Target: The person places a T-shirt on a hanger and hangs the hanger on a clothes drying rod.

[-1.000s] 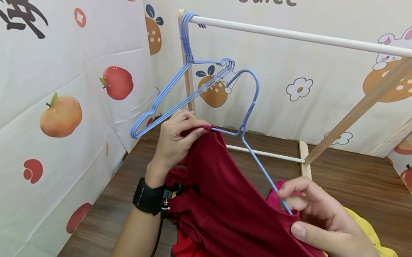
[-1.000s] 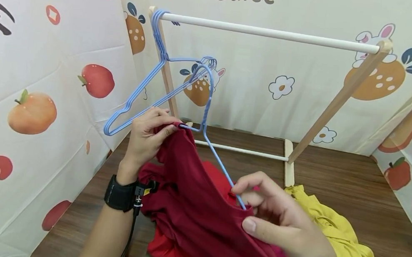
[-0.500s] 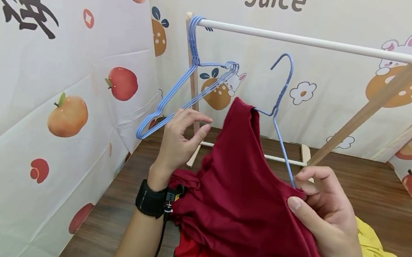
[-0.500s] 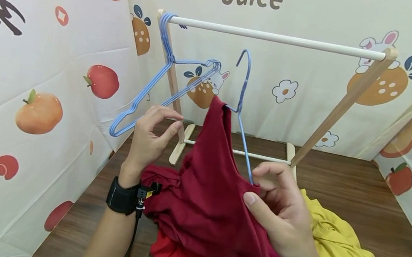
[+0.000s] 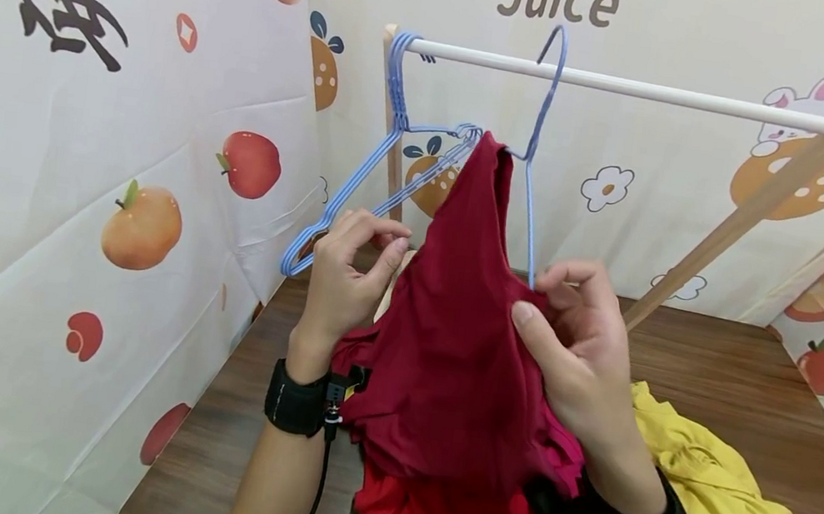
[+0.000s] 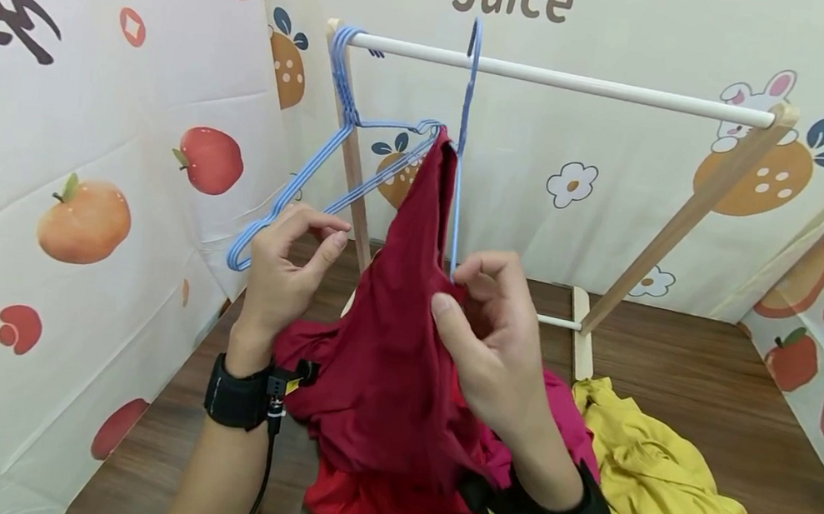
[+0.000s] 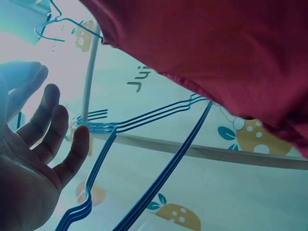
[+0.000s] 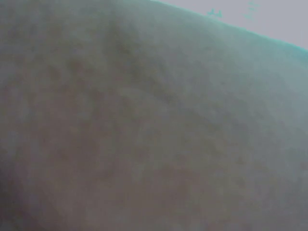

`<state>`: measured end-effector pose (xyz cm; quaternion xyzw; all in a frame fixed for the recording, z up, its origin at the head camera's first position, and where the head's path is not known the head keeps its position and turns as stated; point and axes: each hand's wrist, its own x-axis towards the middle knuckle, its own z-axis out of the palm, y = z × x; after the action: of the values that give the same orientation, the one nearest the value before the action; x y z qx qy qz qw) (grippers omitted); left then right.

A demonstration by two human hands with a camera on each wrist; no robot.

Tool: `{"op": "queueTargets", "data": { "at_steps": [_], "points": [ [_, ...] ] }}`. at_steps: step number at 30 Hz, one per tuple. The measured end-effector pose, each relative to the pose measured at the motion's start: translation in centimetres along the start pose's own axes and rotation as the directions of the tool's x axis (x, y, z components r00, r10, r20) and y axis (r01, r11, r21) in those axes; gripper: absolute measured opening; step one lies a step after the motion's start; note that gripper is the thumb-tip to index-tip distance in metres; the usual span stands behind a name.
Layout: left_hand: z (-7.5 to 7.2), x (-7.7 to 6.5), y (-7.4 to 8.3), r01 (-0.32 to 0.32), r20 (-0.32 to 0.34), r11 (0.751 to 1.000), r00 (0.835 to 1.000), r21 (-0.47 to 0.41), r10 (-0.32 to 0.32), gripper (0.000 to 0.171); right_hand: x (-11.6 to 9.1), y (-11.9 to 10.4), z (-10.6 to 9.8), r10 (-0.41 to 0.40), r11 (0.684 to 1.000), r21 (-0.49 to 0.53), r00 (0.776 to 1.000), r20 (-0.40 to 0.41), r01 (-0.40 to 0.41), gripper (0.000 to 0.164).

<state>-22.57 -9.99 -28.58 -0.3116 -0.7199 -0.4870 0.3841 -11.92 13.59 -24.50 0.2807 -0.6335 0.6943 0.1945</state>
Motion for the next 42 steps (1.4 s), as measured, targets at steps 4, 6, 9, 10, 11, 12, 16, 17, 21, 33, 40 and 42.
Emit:
{"op": "queueTargets", "data": {
  "at_steps": [4, 6, 9, 10, 11, 12, 16, 17, 21, 33, 40, 42],
  "points": [
    [-0.4, 0.0, 0.2, 0.013, -0.013, 1.0, 1.0, 0.001, -0.013, 0.014, 1.8, 0.0, 1.9, 0.019, 1.0, -0.023, 0.999, -0.049, -0.02, 0.034],
    [-0.6, -0.1, 0.3, 0.02, -0.021, 1.0, 1.0, 0.003, -0.02, 0.014, 2.6, 0.2, 2.6, 0.009, 1.0, -0.015, 0.998, -0.07, -0.01, 0.033],
    [-0.8, -0.1, 0.5, 0.035, -0.051, 0.999, 0.998, -0.002, -0.035, 0.013, 3.8, 0.8, 3.5, -0.002, 1.0, 0.005, 0.995, -0.098, 0.002, 0.028],
    [-1.0, -0.1, 0.6, 0.038, -0.061, 0.999, 0.997, -0.006, -0.038, 0.013, 4.1, 1.0, 3.7, -0.006, 1.0, 0.0, 0.994, -0.106, 0.006, 0.028],
    [-1.0, -0.1, 0.6, 0.039, -0.072, 0.999, 0.997, -0.011, -0.04, 0.014, 4.4, 1.2, 3.9, -0.008, 1.0, -0.002, 0.993, -0.116, 0.007, 0.027],
    [-1.1, -0.1, 0.7, 0.038, -0.086, 0.999, 0.996, -0.016, -0.039, 0.014, 4.7, 1.5, 4.1, -0.01, 1.0, -0.005, 0.992, -0.123, 0.009, 0.026],
    [-1.3, 0.0, 0.6, 0.015, -0.124, 0.999, 0.992, -0.038, -0.019, 0.015, 5.5, 2.6, 4.3, -0.008, 0.999, -0.033, 0.988, -0.154, 0.002, 0.025],
    [-1.4, 0.0, 0.6, 0.008, -0.132, 0.999, 0.991, -0.041, -0.013, 0.014, 5.6, 2.9, 4.4, -0.001, 0.999, -0.041, 0.987, -0.159, -0.006, 0.024],
    [-1.5, 0.0, 0.7, -0.012, -0.157, 0.998, 0.988, -0.057, 0.003, 0.013, 6.2, 4.6, 4.5, 0.041, 0.995, -0.082, 0.987, -0.155, -0.055, 0.018],
    [-2.6, -0.2, 1.0, 0.032, -0.263, 0.997, 0.964, -0.067, -0.048, 0.036, 5.9, 8.5, 5.6, 0.014, 0.961, -0.275, 0.998, -0.061, -0.03, 0.004],
    [-3.9, -0.2, 0.9, 0.047, -0.331, 0.997, 0.941, -0.068, -0.067, 0.03, 5.7, 8.1, 5.8, -0.012, 0.904, -0.427, 1.0, -0.008, 0.007, 0.006],
    [-4.2, -0.2, 0.7, 0.053, -0.344, 0.996, 0.936, -0.068, -0.074, 0.029, 5.7, 7.9, 5.9, -0.028, 0.873, -0.487, 1.0, -0.009, 0.02, 0.009]
  ]
}}
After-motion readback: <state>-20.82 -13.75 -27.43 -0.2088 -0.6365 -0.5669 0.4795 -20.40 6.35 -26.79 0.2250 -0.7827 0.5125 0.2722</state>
